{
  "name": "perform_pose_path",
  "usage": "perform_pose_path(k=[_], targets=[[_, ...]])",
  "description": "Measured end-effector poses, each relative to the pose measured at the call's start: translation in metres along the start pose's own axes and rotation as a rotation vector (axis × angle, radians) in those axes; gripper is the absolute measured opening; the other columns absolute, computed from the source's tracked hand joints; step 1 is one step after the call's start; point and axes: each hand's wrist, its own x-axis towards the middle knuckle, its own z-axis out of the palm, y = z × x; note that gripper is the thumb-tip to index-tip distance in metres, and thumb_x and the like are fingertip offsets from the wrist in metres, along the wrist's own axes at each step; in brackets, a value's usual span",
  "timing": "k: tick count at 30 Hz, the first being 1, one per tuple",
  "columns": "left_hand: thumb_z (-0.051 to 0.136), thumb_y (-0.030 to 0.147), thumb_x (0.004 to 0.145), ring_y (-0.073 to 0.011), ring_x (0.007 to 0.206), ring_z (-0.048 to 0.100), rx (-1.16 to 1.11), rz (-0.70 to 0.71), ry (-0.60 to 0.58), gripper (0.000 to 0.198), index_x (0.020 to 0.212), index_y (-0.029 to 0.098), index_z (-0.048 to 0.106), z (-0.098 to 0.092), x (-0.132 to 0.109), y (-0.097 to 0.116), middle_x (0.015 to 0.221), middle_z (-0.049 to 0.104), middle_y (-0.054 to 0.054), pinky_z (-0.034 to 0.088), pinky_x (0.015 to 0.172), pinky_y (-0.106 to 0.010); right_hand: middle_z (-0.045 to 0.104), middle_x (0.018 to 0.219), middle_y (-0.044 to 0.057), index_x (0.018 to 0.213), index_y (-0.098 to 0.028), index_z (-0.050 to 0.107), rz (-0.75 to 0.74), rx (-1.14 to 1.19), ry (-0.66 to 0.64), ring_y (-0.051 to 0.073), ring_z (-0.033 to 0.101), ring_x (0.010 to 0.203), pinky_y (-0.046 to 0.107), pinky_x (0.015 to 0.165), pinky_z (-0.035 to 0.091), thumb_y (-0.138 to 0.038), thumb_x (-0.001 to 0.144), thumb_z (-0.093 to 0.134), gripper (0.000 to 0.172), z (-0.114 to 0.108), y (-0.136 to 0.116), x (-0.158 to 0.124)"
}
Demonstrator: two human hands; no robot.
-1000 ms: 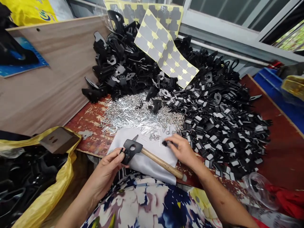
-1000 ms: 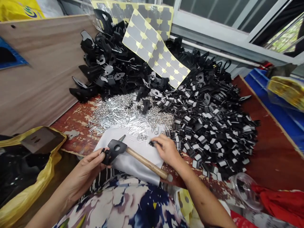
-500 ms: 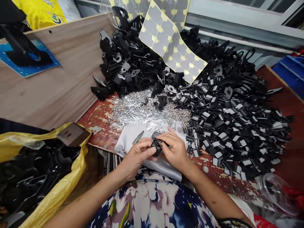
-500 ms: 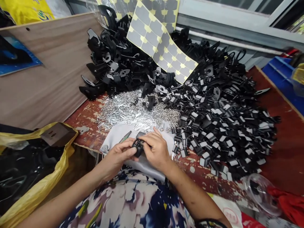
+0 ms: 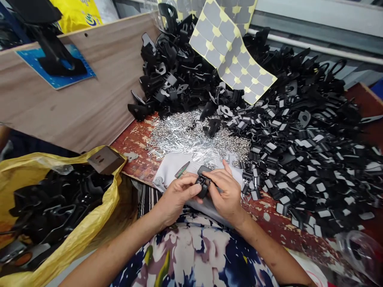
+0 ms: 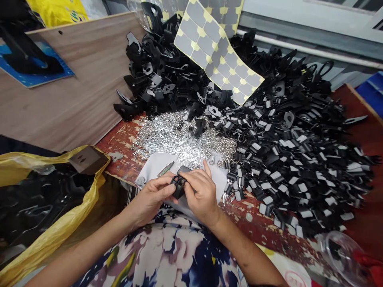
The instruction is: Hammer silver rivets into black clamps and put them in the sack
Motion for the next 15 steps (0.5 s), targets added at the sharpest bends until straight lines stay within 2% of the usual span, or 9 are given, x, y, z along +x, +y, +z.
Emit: perform_pose_path(k=[2,4,6,9,11,13,15], targets=[[0.084,0.047,0.076,-0.0168,0.081,0.056,-0.006,0.02,-0.025,0.03,0.079,0.017,0.082,-0.002,0.0,-0.003,0.102,0.056,-0.007,0.057,0.065,-0.026,0.077,0.095,0.001,0.128,-0.037,0.07,-0.08,-0.058,0.005,0.024,0.071,0.088,0.066,0.122,0.028,-0.013,0.092,0.056,0.045,-0.002,-0.005,-0.002],[0.085,0.047,0.076,-0.0172,0.083,0.056,0.0,0.039,-0.034,0.03,0.077,0.017,0.081,-0.004,0.0,-0.005,0.105,0.054,-0.007,0.058,0.066,-0.027,0.077,0.099,0.001,0.133,-0.038,0.067,-0.086,-0.051,-0.014,0.024,0.07,0.089,0.066,0.121,0.03,-0.012,0.092,0.056,0.05,-0.001,-0.008,-0.006],[0.085,0.047,0.074,-0.0194,0.087,0.056,0.033,0.049,-0.016,0.03,0.079,0.018,0.082,-0.008,0.0,-0.005,0.111,0.052,-0.009,0.06,0.066,-0.028,0.077,0.101,0.002,0.132,-0.037,0.067,-0.027,0.044,-0.059,0.023,0.07,0.091,0.061,0.118,0.036,-0.013,0.094,0.055,0.047,0.0,-0.012,-0.01],[0.084,0.046,0.076,-0.0225,0.093,0.058,0.147,0.05,0.036,0.027,0.082,0.02,0.084,-0.013,-0.001,-0.002,0.135,0.049,-0.011,0.059,0.062,-0.027,0.076,0.107,0.004,0.131,-0.033,0.068,0.103,0.225,-0.158,0.022,0.07,0.1,0.053,0.114,0.044,-0.02,0.097,0.054,0.039,0.0,-0.012,-0.014],[0.082,0.046,0.078,-0.0244,0.095,0.059,0.225,0.042,0.033,0.026,0.082,0.02,0.084,-0.017,-0.001,0.0,0.146,0.047,-0.011,0.056,0.058,-0.026,0.076,0.112,0.004,0.131,-0.03,0.068,0.161,0.289,-0.268,0.022,0.07,0.105,0.047,0.107,0.05,-0.023,0.097,0.056,0.037,-0.007,-0.004,-0.012],[0.081,0.046,0.079,-0.0244,0.091,0.059,0.258,0.026,0.011,0.026,0.084,0.021,0.085,-0.022,-0.001,0.001,0.137,0.057,-0.013,0.053,0.056,-0.025,0.078,0.103,0.002,0.126,-0.03,0.071,0.203,0.256,-0.385,0.02,0.071,0.099,0.042,0.098,0.055,-0.024,0.098,0.056,0.033,-0.02,0.012,-0.004],[0.081,0.045,0.078,-0.02,0.078,0.057,0.246,0.009,0.031,0.026,0.089,0.021,0.085,-0.027,-0.001,-0.001,0.111,0.067,-0.011,0.049,0.056,-0.025,0.078,0.092,0.001,0.116,-0.028,0.075,0.233,0.07,-0.402,0.02,0.071,0.091,0.041,0.092,0.056,-0.02,0.098,0.055,0.029,-0.035,0.037,0.009]])
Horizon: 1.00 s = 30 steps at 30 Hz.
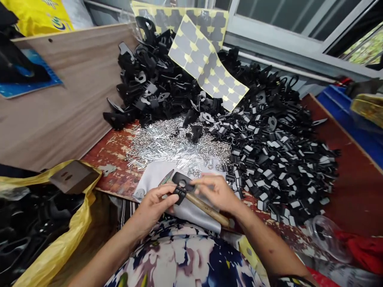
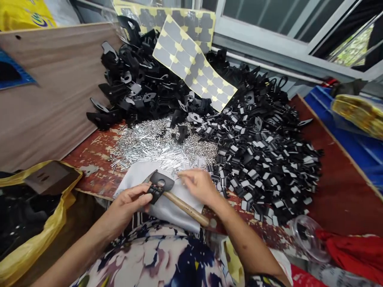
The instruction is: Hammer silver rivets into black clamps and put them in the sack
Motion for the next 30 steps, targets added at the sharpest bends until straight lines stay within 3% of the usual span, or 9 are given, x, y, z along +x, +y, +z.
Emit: perform_pose_path(k=[3,5,8,11,14,18,23,26,30], targets=[[0.083,0.044,0.077,-0.0127,0.062,0.05,-0.021,-0.034,0.081,0.028,0.092,0.02,0.083,-0.003,0.0,-0.004,0.089,0.068,-0.004,0.044,0.061,-0.024,0.075,0.099,0.008,0.111,-0.023,0.076,0.064,-0.388,0.21,0.024,0.067,0.095,0.045,0.092,0.053,-0.014,0.095,0.055,0.028,-0.023,0.033,0.023],[0.084,0.045,0.076,-0.0117,0.061,0.049,-0.033,-0.059,0.093,0.031,0.091,0.018,0.082,-0.003,0.0,-0.006,0.085,0.066,-0.003,0.043,0.062,-0.024,0.07,0.108,0.012,0.112,-0.019,0.074,0.05,-0.513,0.257,0.025,0.063,0.1,0.046,0.093,0.052,-0.012,0.093,0.058,0.026,-0.022,0.048,0.04],[0.085,0.047,0.074,-0.0121,0.061,0.05,-0.062,-0.102,0.071,0.033,0.085,0.017,0.08,-0.002,-0.001,-0.007,0.079,0.063,-0.002,0.042,0.06,-0.023,0.065,0.106,0.008,0.099,-0.02,0.073,-0.044,-0.386,0.128,0.021,0.062,0.098,0.037,0.088,0.052,-0.009,0.089,0.061,0.019,-0.01,0.055,0.06],[0.086,0.049,0.072,-0.012,0.062,0.048,-0.095,-0.118,0.068,0.034,0.081,0.016,0.079,-0.003,-0.003,-0.006,0.077,0.062,-0.002,0.043,0.058,-0.022,0.066,0.096,0.003,0.085,-0.021,0.07,-0.054,-0.109,0.173,0.017,0.064,0.09,0.033,0.084,0.052,-0.012,0.088,0.061,0.013,-0.008,0.053,0.07],[0.087,0.049,0.071,-0.0124,0.063,0.047,-0.126,-0.129,0.087,0.035,0.083,0.017,0.08,-0.007,-0.005,-0.006,0.08,0.062,-0.003,0.044,0.055,-0.022,0.071,0.097,0.004,0.087,-0.021,0.066,-0.009,0.064,0.277,0.019,0.067,0.093,0.036,0.089,0.053,-0.021,0.089,0.062,0.004,-0.026,0.052,0.071],[0.087,0.048,0.071,-0.0128,0.065,0.051,-0.15,-0.158,0.098,0.034,0.083,0.017,0.079,-0.01,-0.005,-0.006,0.082,0.063,-0.003,0.048,0.059,-0.022,0.072,0.116,0.007,0.085,-0.022,0.064,0.017,0.198,0.287,0.022,0.066,0.107,0.037,0.091,0.053,-0.03,0.087,0.066,0.009,-0.051,0.058,0.063],[0.087,0.045,0.072,-0.0139,0.071,0.051,-0.124,-0.105,0.107,0.031,0.087,0.018,0.081,-0.01,-0.001,-0.009,0.1,0.065,-0.006,0.047,0.056,-0.021,0.067,0.078,-0.001,0.088,-0.023,0.059,0.163,0.178,0.32,0.016,0.061,0.068,0.03,0.068,0.051,-0.035,0.089,0.062,0.012,-0.061,0.071,0.049],[0.086,0.041,0.074,-0.0125,0.069,0.047,-0.114,-0.044,0.138,0.028,0.09,0.019,0.082,-0.012,0.0,-0.011,0.103,0.063,-0.006,0.043,0.053,-0.019,0.069,0.08,0.001,0.091,-0.023,0.058,0.168,-0.007,0.333,0.018,0.063,0.073,0.032,0.072,0.05,-0.03,0.094,0.054,0.007,-0.065,0.071,0.042],[0.088,0.039,0.073,-0.013,0.069,0.049,-0.133,-0.047,0.17,0.025,0.085,0.018,0.082,-0.014,0.001,-0.012,0.088,0.063,-0.004,0.047,0.058,-0.02,0.071,0.096,0.009,0.088,-0.021,0.066,0.08,-0.596,0.37,0.024,0.062,0.094,0.037,0.084,0.042,-0.015,0.092,0.057,0.012,-0.061,0.057,0.045]])
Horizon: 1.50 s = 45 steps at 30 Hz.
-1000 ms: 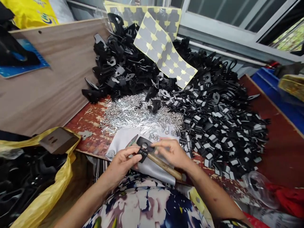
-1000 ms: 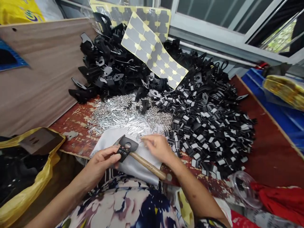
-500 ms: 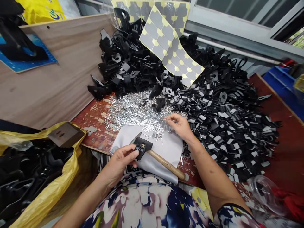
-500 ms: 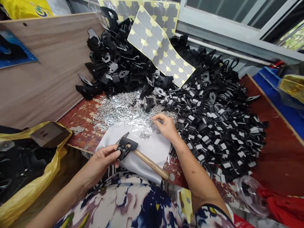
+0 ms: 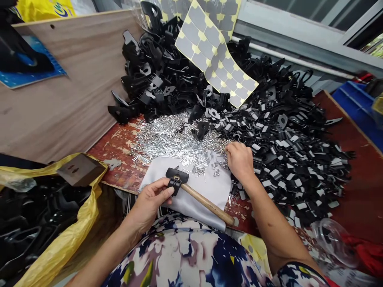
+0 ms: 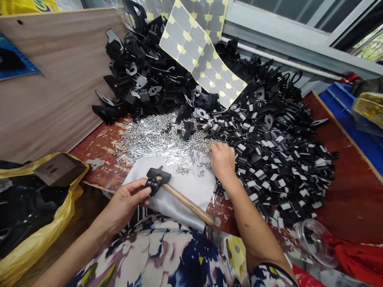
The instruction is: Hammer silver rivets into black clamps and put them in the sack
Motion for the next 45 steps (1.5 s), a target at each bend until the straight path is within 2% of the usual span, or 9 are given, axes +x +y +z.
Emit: perform_pose_path(k=[10,15,20,24,30,34,38,41,45], targets=[[0.091,0.039,0.067,-0.0159,0.073,0.055,0.019,0.009,0.066,0.029,0.083,0.017,0.083,0.0,-0.004,0.001,0.09,0.07,-0.005,0.053,0.059,-0.023,0.068,0.102,0.008,0.1,-0.021,0.073,-0.301,0.17,-0.293,0.025,0.057,0.102,0.039,0.092,0.044,-0.015,0.089,0.071,0.013,0.06,-0.071,0.031],[0.089,0.041,0.069,-0.0151,0.073,0.056,0.009,0.032,0.067,0.029,0.084,0.018,0.081,-0.007,-0.006,-0.003,0.089,0.068,-0.004,0.054,0.061,-0.023,0.068,0.096,0.006,0.088,-0.019,0.072,-0.176,0.386,-0.26,0.02,0.063,0.09,0.036,0.086,0.051,-0.013,0.093,0.06,0.014,0.068,-0.064,0.029],[0.086,0.043,0.073,-0.0121,0.066,0.06,-0.065,-0.024,-0.014,0.032,0.089,0.017,0.078,-0.003,0.001,-0.004,0.089,0.069,-0.003,0.052,0.067,-0.024,0.076,0.098,0.004,0.098,-0.023,0.07,0.117,1.011,-0.289,0.019,0.073,0.091,0.039,0.088,0.059,-0.033,0.094,0.066,0.012,0.047,-0.068,0.006],[0.084,0.046,0.074,-0.0109,0.061,0.062,-0.084,-0.007,-0.064,0.033,0.085,0.016,0.076,0.013,0.011,-0.003,0.083,0.065,-0.001,0.05,0.065,-0.023,0.079,0.106,0.003,0.091,-0.025,0.073,0.177,1.307,-0.365,0.019,0.074,0.103,0.038,0.097,0.057,-0.033,0.086,0.079,0.011,0.033,-0.09,-0.02],[0.083,0.046,0.072,-0.0101,0.056,0.047,-0.028,0.073,0.008,0.036,0.064,0.017,0.065,0.028,0.014,-0.004,0.066,0.051,0.003,0.043,0.048,-0.02,0.081,0.104,0.002,0.085,-0.027,0.076,0.0,1.127,-0.224,0.019,0.074,0.105,0.049,0.118,0.043,-0.032,0.09,0.075,0.007,0.028,-0.118,-0.054],[0.081,0.042,0.073,-0.011,0.058,0.043,0.158,0.118,0.075,0.036,0.057,0.016,0.061,0.021,0.008,-0.003,0.065,0.049,0.001,0.036,0.044,-0.018,0.08,0.106,0.002,0.102,-0.026,0.077,-0.02,0.95,-0.299,0.019,0.075,0.104,0.042,0.105,0.055,-0.028,0.094,0.069,0.012,0.023,-0.1,-0.066],[0.08,0.041,0.07,-0.0135,0.062,0.045,0.188,0.123,0.099,0.029,0.062,0.017,0.066,0.011,0.004,0.0,0.071,0.053,-0.001,0.043,0.044,-0.019,0.079,0.107,0.006,0.114,-0.022,0.074,-0.087,0.418,-0.196,0.019,0.073,0.098,0.036,0.09,0.058,-0.018,0.098,0.056,0.024,0.012,-0.053,-0.044],[0.08,0.039,0.067,-0.0134,0.061,0.044,0.132,0.095,0.108,0.026,0.062,0.017,0.066,0.011,0.004,0.0,0.068,0.052,0.0,0.046,0.044,-0.02,0.077,0.097,0.008,0.102,-0.018,0.075,-0.256,-0.117,-0.272,0.021,0.069,0.093,0.034,0.086,0.053,-0.006,0.096,0.051,0.027,0.013,-0.035,-0.015],[0.079,0.036,0.065,-0.0122,0.059,0.041,0.015,0.039,0.101,0.028,0.056,0.018,0.059,0.013,0.004,-0.001,0.063,0.047,0.001,0.042,0.041,-0.018,0.073,0.085,0.01,0.087,-0.015,0.072,-0.424,-0.26,-0.422,0.022,0.062,0.085,0.034,0.084,0.047,-0.001,0.09,0.054,0.023,0.028,-0.044,0.01]])
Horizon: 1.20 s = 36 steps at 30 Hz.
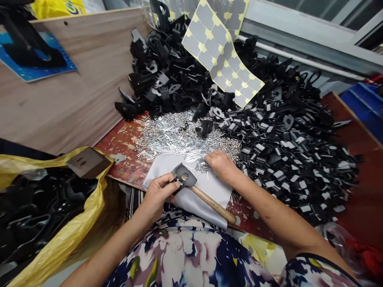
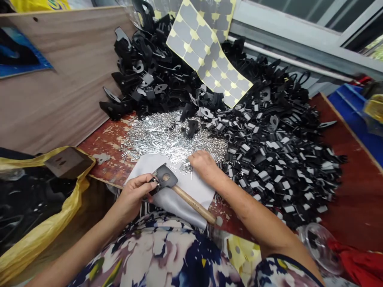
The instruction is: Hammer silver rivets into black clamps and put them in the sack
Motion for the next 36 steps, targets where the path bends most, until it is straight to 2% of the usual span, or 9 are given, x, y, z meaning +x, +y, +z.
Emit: perform_pose_path(k=[4,7,10,14,17,20,28,32,36], targets=[[0.079,0.035,0.065,-0.0095,0.054,0.038,-0.168,-0.048,-0.016,0.026,0.06,0.017,0.062,-0.004,-0.001,0.005,0.064,0.047,0.002,0.042,0.041,-0.018,0.071,0.09,0.014,0.09,-0.012,0.071,-0.034,-0.035,0.021,0.026,0.061,0.09,0.038,0.085,0.046,0.001,0.084,0.054,0.022,-0.001,0.002,0.006],[0.079,0.038,0.066,-0.0101,0.053,0.04,-0.299,-0.046,-0.033,0.026,0.065,0.016,0.066,-0.011,-0.001,0.011,0.066,0.05,0.001,0.044,0.041,-0.021,0.073,0.09,0.011,0.092,-0.015,0.072,0.052,0.16,0.197,0.025,0.065,0.086,0.036,0.081,0.049,-0.004,0.086,0.056,0.02,-0.012,0.0,-0.004],[0.078,0.044,0.069,-0.0128,0.056,0.048,-0.392,-0.043,-0.029,0.031,0.069,0.014,0.069,-0.012,0.002,0.014,0.073,0.059,-0.003,0.045,0.039,-0.022,0.077,0.092,0.002,0.095,-0.022,0.073,0.091,0.588,0.377,0.02,0.071,0.085,0.035,0.083,0.054,-0.018,0.094,0.062,0.012,-0.03,-0.03,-0.018],[0.08,0.043,0.073,-0.0116,0.055,0.047,-0.424,-0.029,-0.058,0.032,0.069,0.013,0.07,-0.005,0.006,0.014,0.07,0.06,-0.003,0.039,0.037,-0.02,0.078,0.096,-0.001,0.091,-0.026,0.073,-0.064,0.835,0.453,0.019,0.072,0.091,0.046,0.108,0.045,-0.023,0.095,0.067,0.007,-0.044,-0.089,-0.021],[0.084,0.039,0.071,-0.0112,0.056,0.049,-0.461,-0.02,-0.082,0.028,0.071,0.014,0.07,0.002,0.006,0.014,0.067,0.058,0.0,0.042,0.04,-0.02,0.078,0.094,-0.002,0.089,-0.027,0.072,-0.086,0.832,0.484,0.018,0.071,0.091,0.051,0.113,0.039,-0.022,0.095,0.068,0.008,-0.041,-0.111,-0.011],[0.085,0.039,0.071,-0.0108,0.055,0.051,-0.488,-0.031,-0.099,0.029,0.074,0.014,0.071,0.003,0.004,0.013,0.067,0.059,0.0,0.045,0.043,-0.022,0.077,0.091,-0.003,0.088,-0.028,0.071,-0.054,0.784,0.495,0.019,0.07,0.092,0.054,0.118,0.034,-0.023,0.095,0.068,0.009,-0.038,-0.114,-0.005],[0.084,0.034,0.076,-0.0134,0.066,0.058,-0.613,-0.022,-0.083,0.025,0.08,0.013,0.07,0.005,0.005,0.005,0.076,0.063,0.0,0.052,0.051,-0.023,0.08,0.098,-0.005,0.1,-0.033,0.072,-0.183,0.346,0.522,0.023,0.073,0.098,0.059,0.126,0.019,-0.019,0.094,0.06,0.019,-0.036,-0.116,-0.011],[0.088,0.039,0.067,-0.0117,0.057,0.054,-0.622,-0.016,-0.032,0.035,0.07,0.015,0.063,0.013,0.006,0.003,0.067,0.057,0.002,0.05,0.047,-0.023,0.08,0.095,-0.003,0.103,-0.03,0.071,-0.266,0.215,0.56,0.022,0.076,0.093,0.055,0.124,0.026,-0.012,0.091,0.059,0.025,-0.031,-0.118,-0.01],[0.088,0.049,0.066,-0.0104,0.054,0.053,-0.577,-0.03,-0.025,0.044,0.068,0.016,0.06,0.01,0.009,0.0,0.065,0.057,0.001,0.046,0.048,-0.024,0.08,0.091,0.0,0.098,-0.026,0.067,-0.31,0.193,0.58,0.023,0.077,0.086,0.055,0.12,0.034,-0.012,0.092,0.061,0.017,-0.026,-0.112,-0.005]])
